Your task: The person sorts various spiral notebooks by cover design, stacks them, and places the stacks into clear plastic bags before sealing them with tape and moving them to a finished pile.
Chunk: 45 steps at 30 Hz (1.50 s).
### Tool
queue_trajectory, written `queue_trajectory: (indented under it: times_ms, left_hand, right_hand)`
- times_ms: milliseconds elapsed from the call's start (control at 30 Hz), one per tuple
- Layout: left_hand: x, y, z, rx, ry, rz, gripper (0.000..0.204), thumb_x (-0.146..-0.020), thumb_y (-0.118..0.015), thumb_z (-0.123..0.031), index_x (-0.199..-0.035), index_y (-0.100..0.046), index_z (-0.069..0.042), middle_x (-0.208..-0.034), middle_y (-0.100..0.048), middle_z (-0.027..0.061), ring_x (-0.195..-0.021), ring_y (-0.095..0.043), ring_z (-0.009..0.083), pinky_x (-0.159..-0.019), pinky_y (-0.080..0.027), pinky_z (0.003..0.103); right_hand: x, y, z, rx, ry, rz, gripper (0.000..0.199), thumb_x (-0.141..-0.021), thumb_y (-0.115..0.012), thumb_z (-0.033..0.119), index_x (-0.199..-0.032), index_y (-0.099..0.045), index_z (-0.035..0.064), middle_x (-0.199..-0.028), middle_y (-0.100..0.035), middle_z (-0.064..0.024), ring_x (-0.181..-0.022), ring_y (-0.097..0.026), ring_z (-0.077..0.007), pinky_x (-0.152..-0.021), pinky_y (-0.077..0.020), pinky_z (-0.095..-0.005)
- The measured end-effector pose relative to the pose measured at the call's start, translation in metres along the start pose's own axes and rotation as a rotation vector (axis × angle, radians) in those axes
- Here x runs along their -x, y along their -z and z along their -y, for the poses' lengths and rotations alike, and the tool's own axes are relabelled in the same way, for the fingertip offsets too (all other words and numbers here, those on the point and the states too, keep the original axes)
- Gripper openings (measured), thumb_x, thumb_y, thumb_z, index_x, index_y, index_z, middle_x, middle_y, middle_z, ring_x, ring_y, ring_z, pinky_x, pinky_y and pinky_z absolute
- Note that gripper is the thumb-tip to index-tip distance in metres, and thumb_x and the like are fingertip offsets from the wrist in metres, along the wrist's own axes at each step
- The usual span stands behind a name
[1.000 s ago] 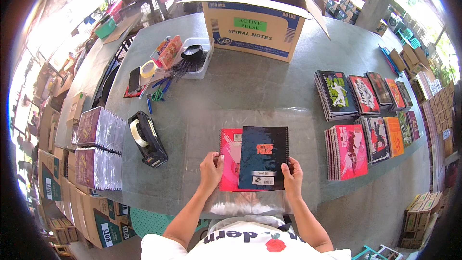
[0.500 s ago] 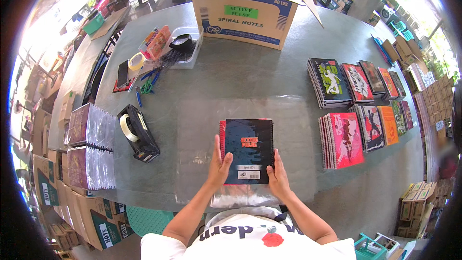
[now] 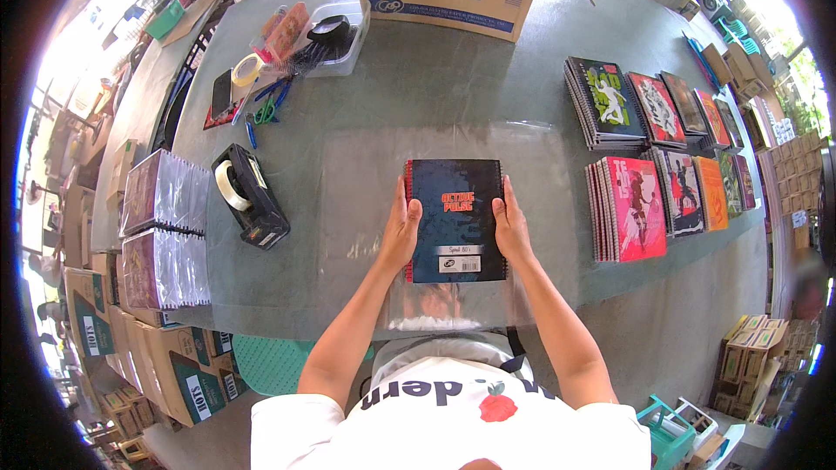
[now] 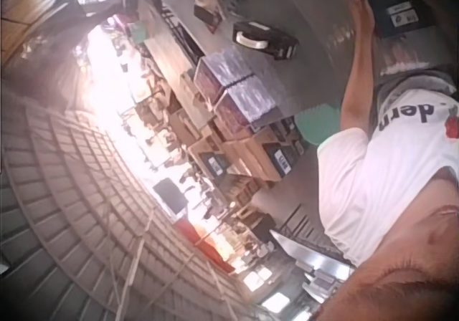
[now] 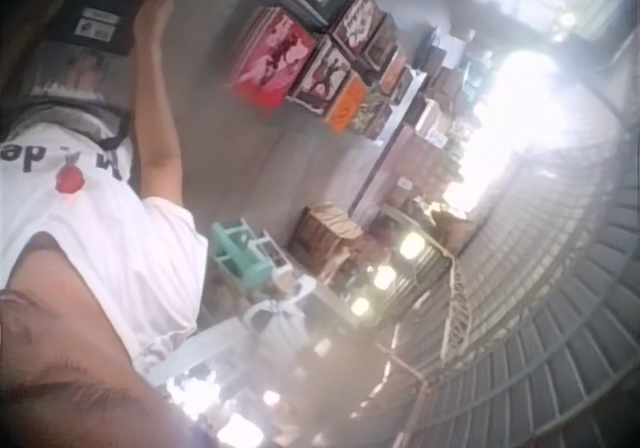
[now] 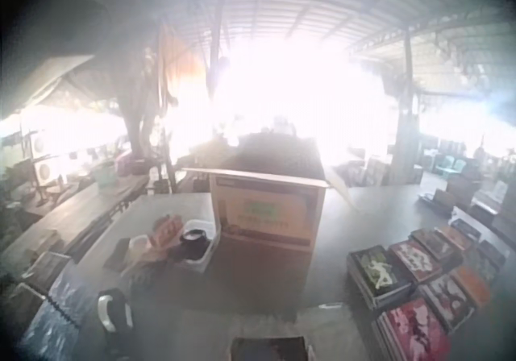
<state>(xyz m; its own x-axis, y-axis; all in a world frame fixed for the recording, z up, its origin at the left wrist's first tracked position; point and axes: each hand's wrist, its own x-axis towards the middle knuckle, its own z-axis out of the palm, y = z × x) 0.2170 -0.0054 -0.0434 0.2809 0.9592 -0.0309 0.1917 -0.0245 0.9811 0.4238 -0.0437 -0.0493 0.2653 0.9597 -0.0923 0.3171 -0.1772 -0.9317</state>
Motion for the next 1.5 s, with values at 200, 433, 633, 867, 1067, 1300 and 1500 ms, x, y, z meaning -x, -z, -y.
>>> queue_trajectory:
  times_ms: [200, 433, 633, 867, 1067, 1300, 1500]
  left_hand:
    - [0.018, 0.025, 0.007, -0.047, 0.062, -0.134, 0.069, -0.093, -0.035, -0.050, -0.141, -0.017, -0.005, -0.126, -0.043, 0.0172, -0.117, -0.042, 0.0281, -0.100, -0.031, 0.036]
    - [0.041, 0.079, 0.037, -0.225, -0.029, -0.546, 0.038, -0.094, -0.047, -0.031, -0.112, -0.057, 0.000, -0.112, -0.049, 0.0135, -0.104, -0.049, 0.0220, -0.088, -0.041, 0.031]
    - [0.034, 0.090, 0.002, -0.269, -0.102, -0.506, 0.035, -0.093, -0.048, -0.031, -0.109, -0.058, -0.001, -0.113, -0.049, 0.0110, -0.101, -0.051, 0.0179, -0.086, -0.042, 0.030]
    - [-0.030, 0.060, 0.023, -0.096, 0.041, -0.221, 0.042, -0.090, -0.053, -0.034, -0.114, -0.053, 0.000, -0.104, -0.055, 0.0136, -0.094, -0.055, 0.0200, -0.078, -0.045, 0.032]
    - [-0.058, 0.012, 0.003, -0.399, -0.218, -0.191, 0.078, -0.078, -0.063, -0.049, -0.132, -0.033, -0.001, -0.123, -0.043, 0.0212, -0.115, -0.042, 0.0336, -0.097, -0.034, 0.039]
    - [-0.049, -0.007, -0.007, -0.410, -0.172, -0.107, 0.086, -0.071, -0.069, -0.050, -0.132, -0.032, 0.000, -0.131, -0.034, 0.0263, -0.121, -0.034, 0.0386, -0.100, -0.029, 0.044]
    - [-0.055, -0.031, -0.054, -0.970, -0.590, -0.223, 0.079, -0.072, -0.068, -0.044, -0.134, -0.034, -0.010, -0.131, -0.031, 0.0306, -0.119, -0.035, 0.0428, -0.096, -0.033, 0.046]
  right_hand:
    - [0.021, 0.033, -0.023, 0.122, 0.120, -0.183, 0.051, -0.094, -0.040, 0.030, -0.136, -0.031, 0.0024, -0.137, -0.035, -0.0224, -0.130, -0.030, -0.0334, -0.106, -0.0219, -0.0372]
    - [0.057, 0.068, -0.055, 1.041, 0.206, -0.324, 0.040, -0.087, -0.051, 0.025, -0.118, -0.052, 0.0003, -0.132, -0.043, -0.0184, -0.127, -0.031, -0.0362, -0.105, -0.0234, -0.0464]
    - [0.066, 0.105, 0.015, -0.261, -0.374, -0.337, 0.031, -0.087, -0.056, 0.026, -0.103, -0.060, 0.0001, -0.109, -0.059, -0.0196, -0.081, -0.063, -0.0311, -0.073, -0.0517, -0.0396]
    - [0.032, 0.121, -0.012, -0.707, -0.776, 0.116, 0.036, -0.084, -0.060, 0.035, -0.083, -0.059, -0.0012, -0.069, -0.062, -0.0092, -0.054, -0.060, -0.0137, -0.043, -0.0445, -0.0218]
    - [0.002, 0.092, 0.089, 0.286, 0.003, 0.469, 0.026, -0.075, -0.059, 0.024, -0.065, -0.059, 0.0004, -0.058, -0.060, -0.0113, -0.051, -0.058, -0.0229, -0.047, -0.0447, -0.0340]
    - [-0.005, -0.006, 0.082, 0.755, 0.281, 0.518, 0.026, -0.072, -0.054, 0.026, -0.063, -0.059, 0.0013, -0.067, -0.061, -0.0184, -0.064, -0.060, -0.0357, -0.059, -0.0465, -0.0460]
    - [0.029, -0.014, 0.051, 0.524, 0.331, 0.252, 0.020, -0.079, -0.052, 0.023, -0.079, -0.060, 0.0047, -0.076, -0.061, -0.0121, -0.072, -0.059, -0.0323, -0.063, -0.0443, -0.0446]
